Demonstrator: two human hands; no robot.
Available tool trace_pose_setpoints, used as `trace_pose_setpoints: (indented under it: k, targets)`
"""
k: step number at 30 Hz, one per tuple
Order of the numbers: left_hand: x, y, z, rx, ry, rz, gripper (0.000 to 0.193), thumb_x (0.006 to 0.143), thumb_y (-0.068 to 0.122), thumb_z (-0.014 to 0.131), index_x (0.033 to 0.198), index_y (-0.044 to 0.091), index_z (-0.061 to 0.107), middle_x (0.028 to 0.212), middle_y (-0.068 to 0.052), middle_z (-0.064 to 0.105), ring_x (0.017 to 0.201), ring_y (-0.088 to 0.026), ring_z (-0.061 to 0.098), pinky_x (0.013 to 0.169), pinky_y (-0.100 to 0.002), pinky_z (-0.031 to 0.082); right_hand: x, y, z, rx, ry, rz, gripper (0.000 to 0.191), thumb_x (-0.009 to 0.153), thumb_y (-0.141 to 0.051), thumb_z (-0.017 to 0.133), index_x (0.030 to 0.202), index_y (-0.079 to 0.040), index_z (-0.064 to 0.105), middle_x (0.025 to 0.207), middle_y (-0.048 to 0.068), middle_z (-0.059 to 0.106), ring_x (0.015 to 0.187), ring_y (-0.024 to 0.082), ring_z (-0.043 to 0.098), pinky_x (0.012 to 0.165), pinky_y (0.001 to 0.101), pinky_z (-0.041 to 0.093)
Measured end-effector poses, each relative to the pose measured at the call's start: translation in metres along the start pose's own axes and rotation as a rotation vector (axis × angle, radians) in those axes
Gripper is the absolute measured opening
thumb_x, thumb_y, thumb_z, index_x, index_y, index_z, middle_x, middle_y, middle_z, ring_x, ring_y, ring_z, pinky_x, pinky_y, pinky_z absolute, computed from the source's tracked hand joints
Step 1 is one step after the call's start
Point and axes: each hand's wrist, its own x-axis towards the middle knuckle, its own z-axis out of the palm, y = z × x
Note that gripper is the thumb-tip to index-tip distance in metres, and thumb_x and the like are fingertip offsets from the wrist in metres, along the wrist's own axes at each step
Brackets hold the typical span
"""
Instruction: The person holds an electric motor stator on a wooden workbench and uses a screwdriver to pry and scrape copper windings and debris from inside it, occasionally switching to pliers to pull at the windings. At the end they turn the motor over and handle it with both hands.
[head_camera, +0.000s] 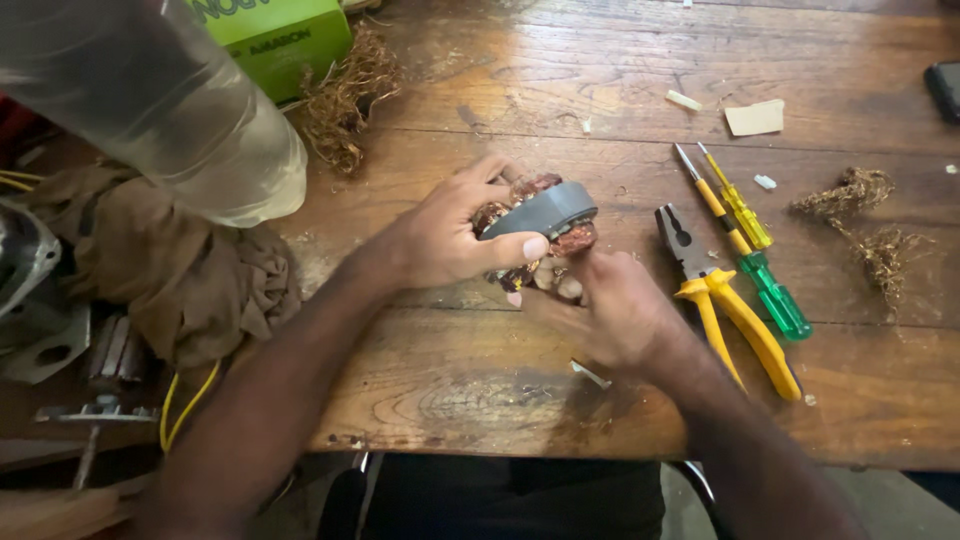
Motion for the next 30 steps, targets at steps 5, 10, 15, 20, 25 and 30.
trace_pose_setpoints:
  k: [5,10,15,20,25,30]
  targets:
    - [-0.001,0.001,-0.001,0.009,0.015,0.019,0.077,0.087,0.071,0.058,0.116,0.002,0.074,0.118,-0.015,0.055,0.111,-0.029,0.062,0.090,-0.044,0.055,-0.003,0.005,0.001,0.137,0.011,0.021,0.038,0.085,-0.039,0.074,0.109,-0.010,0.069,0.081,0.011,0.078,0.075,0.023,0.077,0.071,0.0404,0.061]
    - [-0.002,0.003,0.002,0.028,0.015,-0.008,0.081,0.087,0.072,0.055,0.128,0.002,0.066,0.119,-0.015,0.054,0.111,-0.028,0.061,0.086,-0.043,0.056,-0.008,0.010,0.004,0.115,0.065,0.095,0.030,0.091,-0.034,0.067,0.101,-0.007,0.076,0.076,0.010,0.078,0.062,0.019,0.075,0.062,0.0370,0.062]
    - [-0.004,0.008,-0.001,0.039,0.038,-0.022,0.082,0.085,0.070,0.056,0.129,0.002,0.066,0.115,-0.014,0.056,0.110,-0.029,0.061,0.084,-0.044,0.055,-0.013,0.014,0.010,-0.135,0.552,-0.276,0.025,0.085,-0.023,0.079,0.102,-0.005,0.079,0.075,0.013,0.073,0.060,0.019,0.069,0.055,0.0374,0.055]
    - [-0.004,0.008,-0.003,0.098,0.086,0.008,0.074,0.085,0.066,0.064,0.120,0.001,0.071,0.115,-0.014,0.060,0.109,-0.029,0.064,0.090,-0.044,0.054,-0.013,0.015,0.016,-0.317,0.771,-0.406,0.022,0.085,-0.021,0.084,0.095,-0.007,0.071,0.075,0.004,0.069,0.065,0.019,0.065,0.059,0.0384,0.051]
    - [-0.003,0.009,-0.004,0.030,0.158,0.100,0.068,0.085,0.060,0.068,0.119,0.001,0.071,0.129,-0.016,0.058,0.117,-0.030,0.063,0.092,-0.043,0.057,-0.009,0.015,0.020,-0.085,0.764,-0.209,0.035,0.090,-0.015,0.083,0.105,-0.005,0.053,0.098,0.011,0.061,0.077,0.021,0.061,0.063,0.0358,0.052]
    - [-0.006,0.012,-0.007,-0.079,0.119,0.037,0.056,0.081,0.051,0.074,0.113,0.005,0.076,0.136,-0.015,0.056,0.122,-0.031,0.060,0.100,-0.045,0.053,-0.005,0.015,0.021,-0.036,0.804,-0.598,0.068,0.077,-0.007,0.077,0.133,0.002,0.040,0.121,0.024,0.054,0.109,0.033,0.061,0.087,0.0461,0.055]
